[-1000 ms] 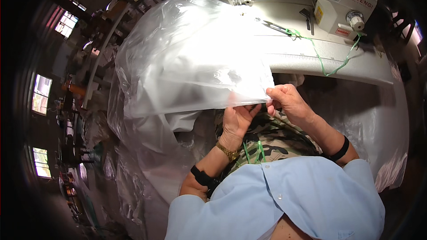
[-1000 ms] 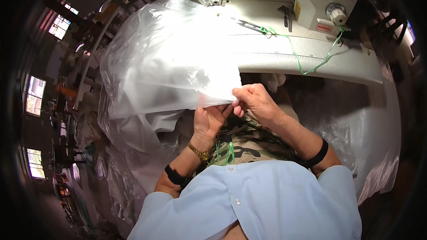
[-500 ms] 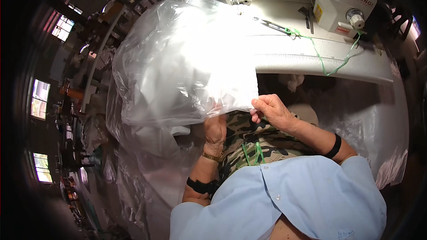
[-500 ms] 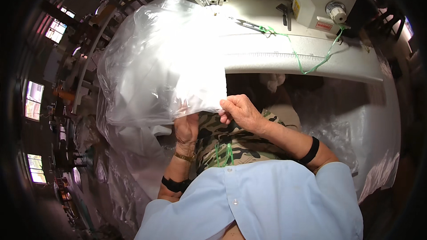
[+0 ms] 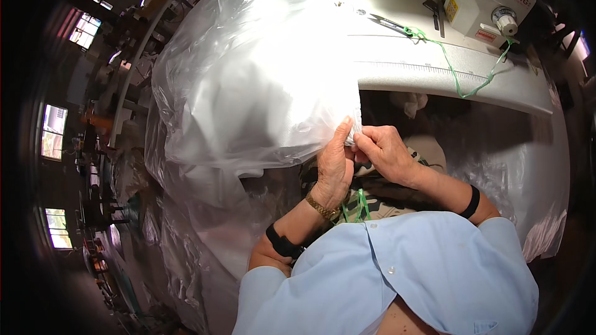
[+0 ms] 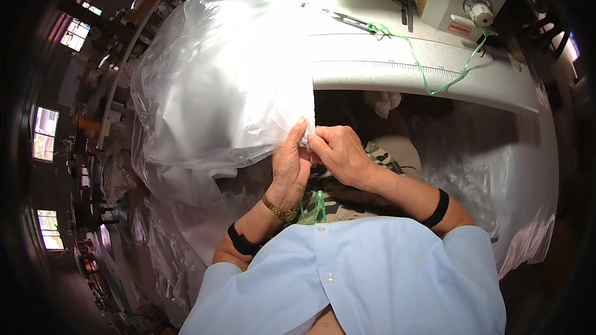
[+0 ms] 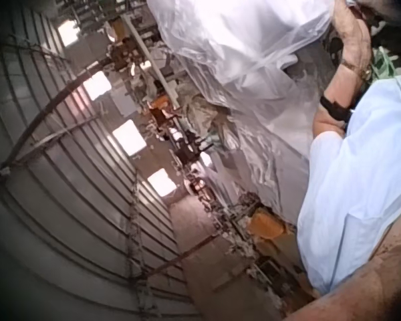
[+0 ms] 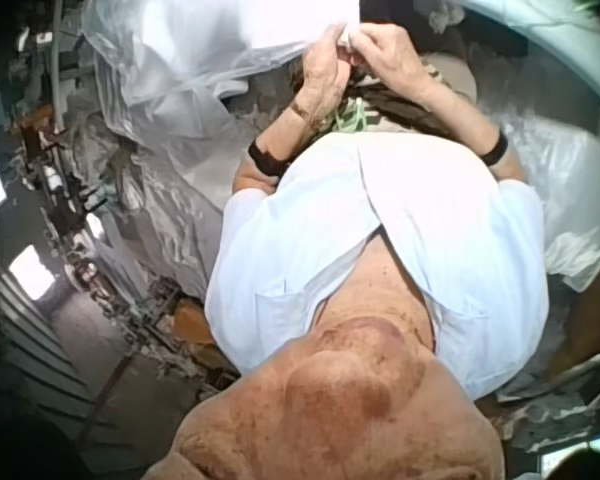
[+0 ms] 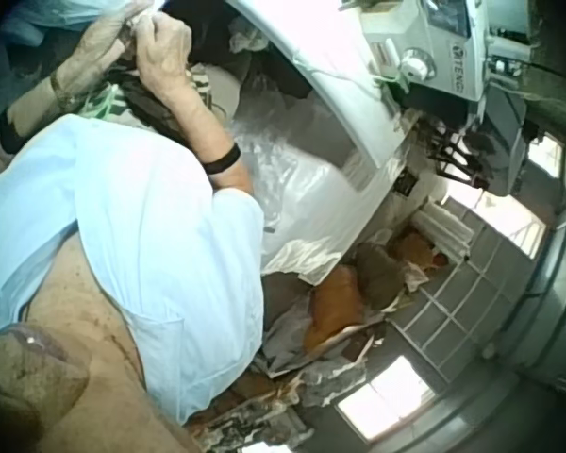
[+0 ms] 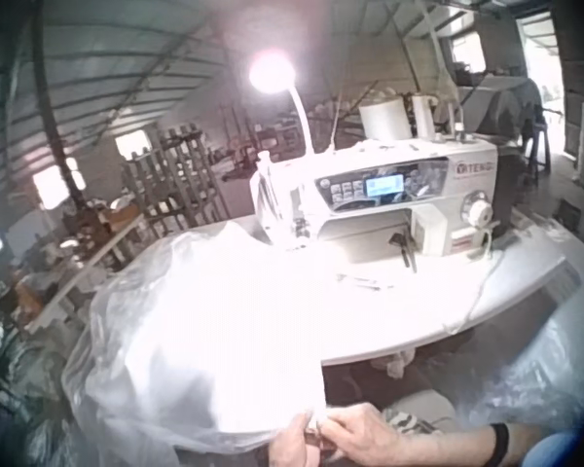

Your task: Sewing white plastic or non-woven fabric sheets together using an industrial sewing machine.

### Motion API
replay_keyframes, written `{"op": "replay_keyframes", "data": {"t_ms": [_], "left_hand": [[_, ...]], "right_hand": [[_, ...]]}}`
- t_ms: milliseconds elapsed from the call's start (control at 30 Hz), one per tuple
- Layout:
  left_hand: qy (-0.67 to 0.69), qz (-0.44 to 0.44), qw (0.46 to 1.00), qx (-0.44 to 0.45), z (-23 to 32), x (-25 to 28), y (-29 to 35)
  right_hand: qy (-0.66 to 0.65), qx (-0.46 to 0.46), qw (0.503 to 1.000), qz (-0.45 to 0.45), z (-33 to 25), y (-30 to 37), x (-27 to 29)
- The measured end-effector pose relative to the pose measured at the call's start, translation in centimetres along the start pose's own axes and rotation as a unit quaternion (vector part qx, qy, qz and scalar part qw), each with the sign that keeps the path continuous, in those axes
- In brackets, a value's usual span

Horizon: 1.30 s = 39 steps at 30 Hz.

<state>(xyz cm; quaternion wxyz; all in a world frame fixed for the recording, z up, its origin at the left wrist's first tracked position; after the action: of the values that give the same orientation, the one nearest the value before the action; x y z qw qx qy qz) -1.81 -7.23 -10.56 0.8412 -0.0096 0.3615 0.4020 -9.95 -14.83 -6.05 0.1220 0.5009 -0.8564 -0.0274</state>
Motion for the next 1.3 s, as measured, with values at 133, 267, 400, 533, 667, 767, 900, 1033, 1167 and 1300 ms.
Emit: {"op": "replay_keyframes", "data": {"t_ms": [133,267,400,533,667,767,900,1033,1167,1300], "left_hand": [[0.024,-0.013,1.0,-0.003,-0.2,0.4,-0.3],[-0.016,-0.019,0.999,-0.036,0.0,0.8,-0.7],[-0.071,-0.015,0.991,-0.113,1.3,0.1,0.2],[-0.139,-0.048,0.986,-0.085,2.3,0.0,0.2],[-0.055,-0.044,0.994,-0.087,1.6,-0.1,-0.5],[-0.036,-0.02,0.999,-0.036,1.1,0.9,-0.7],[0.014,-0.094,0.995,0.042,0.2,0.9,-0.1],[-0.071,-0.222,0.964,0.13,-0.7,-0.6,1.8],[-0.412,-0.544,0.719,-0.135,3.3,-6.5,7.2],[-0.636,-0.352,0.392,-0.564,5.8,-6.7,6.8]], "right_hand": [[0.148,0.038,0.986,0.064,-1.5,0.6,0.7],[0.32,0.176,0.923,0.122,-2.9,0.6,0.8],[0.451,0.246,0.854,0.079,-4.5,0.7,0.7],[0.594,0.181,0.783,-0.033,-4.8,-0.2,-0.2],[0.651,0.212,0.728,-0.039,-4.7,-0.1,-1.2],[0.494,0.373,0.786,0.004,-5.8,0.1,0.0],[0.213,0.036,0.976,0.018,-2.5,-3.1,4.7],[-0.075,-0.039,0.987,-0.14,0.9,-5.2,2.3],[-0.079,-0.085,0.985,-0.125,0.6,-4.9,2.4],[-0.175,-0.097,0.972,-0.126,0.8,-4.7,2.0]]}}
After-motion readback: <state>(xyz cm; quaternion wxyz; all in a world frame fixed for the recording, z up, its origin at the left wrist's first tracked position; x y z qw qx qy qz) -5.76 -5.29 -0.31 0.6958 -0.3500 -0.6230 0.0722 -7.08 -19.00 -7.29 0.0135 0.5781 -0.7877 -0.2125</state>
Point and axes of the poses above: each hand's wrist, its own y-axis away from the middle knuckle, its own x-axis out of the back of the hand, z = x × y, the point moved 6 cm from there along -y, towards the middle knuckle, and after that the axes turned 10 degrees about -x, right-handed, at the moved point
